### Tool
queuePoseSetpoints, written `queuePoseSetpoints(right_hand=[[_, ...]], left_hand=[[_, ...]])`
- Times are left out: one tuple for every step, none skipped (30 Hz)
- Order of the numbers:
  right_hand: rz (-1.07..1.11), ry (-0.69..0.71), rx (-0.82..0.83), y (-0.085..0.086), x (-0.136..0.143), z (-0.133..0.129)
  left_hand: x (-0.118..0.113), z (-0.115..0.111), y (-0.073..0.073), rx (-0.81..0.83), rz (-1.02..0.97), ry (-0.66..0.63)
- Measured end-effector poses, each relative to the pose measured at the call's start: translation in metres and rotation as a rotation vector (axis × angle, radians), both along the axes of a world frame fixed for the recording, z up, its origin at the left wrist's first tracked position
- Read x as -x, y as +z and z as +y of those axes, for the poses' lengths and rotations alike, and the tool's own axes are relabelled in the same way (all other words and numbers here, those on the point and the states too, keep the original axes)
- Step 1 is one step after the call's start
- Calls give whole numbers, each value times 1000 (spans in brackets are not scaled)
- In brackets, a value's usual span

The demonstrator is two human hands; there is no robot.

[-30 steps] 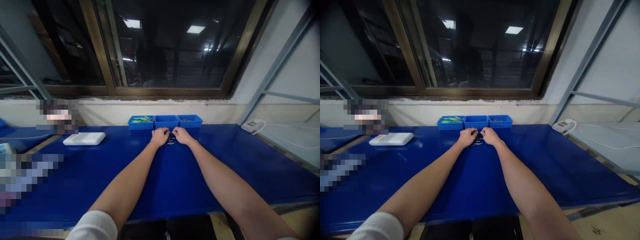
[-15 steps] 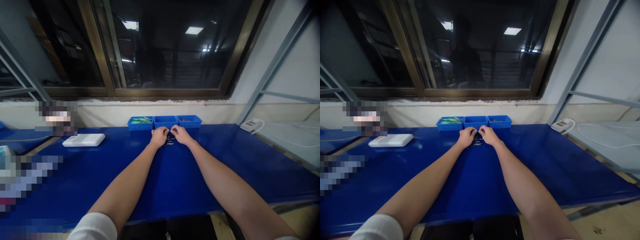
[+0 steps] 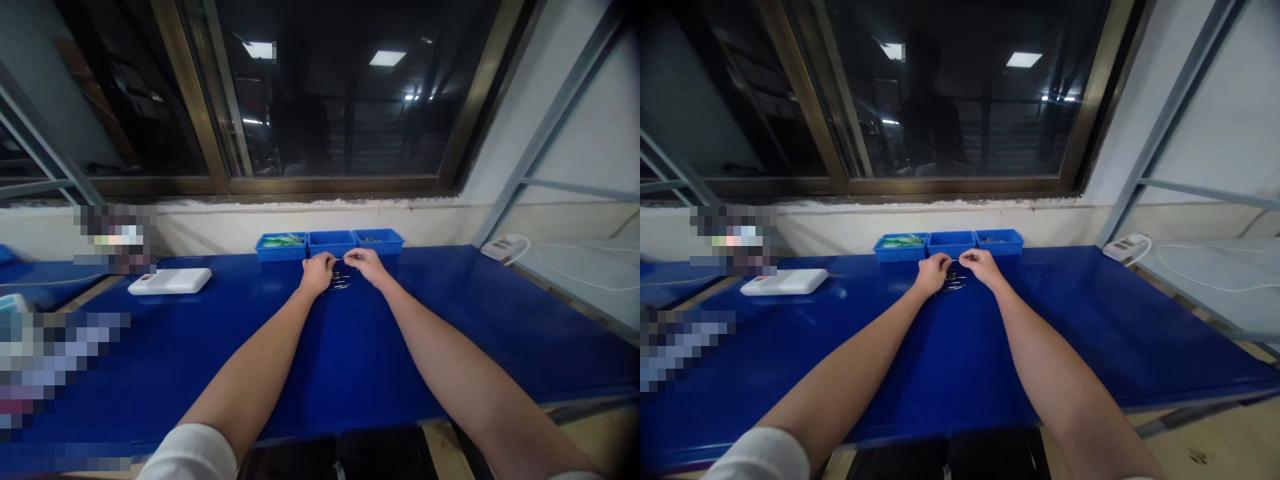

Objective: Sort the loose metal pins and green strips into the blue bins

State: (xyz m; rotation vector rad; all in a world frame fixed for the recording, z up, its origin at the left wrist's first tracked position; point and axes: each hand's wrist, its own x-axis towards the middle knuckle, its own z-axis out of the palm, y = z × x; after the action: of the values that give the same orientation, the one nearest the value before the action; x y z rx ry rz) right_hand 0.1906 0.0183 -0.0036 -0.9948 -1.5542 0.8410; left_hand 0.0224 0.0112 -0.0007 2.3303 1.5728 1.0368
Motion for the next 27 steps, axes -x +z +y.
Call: queuePoseSetpoints(right_hand=[[18,-6,17,1,-1,-1],[32,-21,24,2,-2,-1],[46,-47,17,3,-3,-1],[61,-88,-4,4,-4,0],[73,-141,-34,4,-6,1],[83,-208,-75,5,-9,2],[88,-287,-115,5,-11,3],[78,-364,-146,5,-13,3],[48,-440,-172,6,-16,3],[9,-507,-188,6,-18,3],[-32,-564,-199,7,-20,2],[-67,-611,-205,7,-22,2],[-94,-647,-210,7,-23,1],[-113,-675,-217,7,-25,1],[-128,-701,-228,6,-27,2],[-145,-723,-240,6,-28,3],[-166,-740,-252,5,-29,4],[-190,-752,-262,4,-31,6],[-212,-755,-265,3,-32,8],[-231,-749,-257,2,-33,10],[-246,-735,-238,1,-33,11],[-260,-716,-208,0,-33,13],[-276,-693,-168,-1,-33,13],[-295,-668,-126,-2,-33,14],[-317,-645,-91,-3,-32,14],[-341,-627,-71,-4,-32,14],[-363,-617,-67,-4,-31,14]], left_hand=[[0,-1,0,-1,-5,-4],[0,-1,1,-3,-12,-1],[0,-1,1,-4,-20,8],[-1,-1,1,-4,-27,23],[-1,-1,1,0,-31,42],[-1,0,0,6,-32,61],[-1,0,0,14,-29,78],[-1,1,-1,22,-22,92],[-1,2,-2,30,-14,103],[-1,3,-2,40,-3,112],[0,4,-3,50,8,118],[0,5,-3,60,20,124],[0,5,-3,70,30,128],[0,5,-3,76,39,132],[0,5,-3,80,44,136],[0,5,-3,81,47,138],[0,5,-3,82,48,139],[0,5,-3,81,47,139],[0,5,-3,79,47,137],[0,5,-3,79,48,134],[0,5,-4,80,49,130],[0,6,-4,82,49,127],[0,6,-4,83,48,124],[0,7,-4,84,45,123],[0,7,-4,81,40,122],[0,7,-4,77,34,123],[0,7,-3,73,28,125]])
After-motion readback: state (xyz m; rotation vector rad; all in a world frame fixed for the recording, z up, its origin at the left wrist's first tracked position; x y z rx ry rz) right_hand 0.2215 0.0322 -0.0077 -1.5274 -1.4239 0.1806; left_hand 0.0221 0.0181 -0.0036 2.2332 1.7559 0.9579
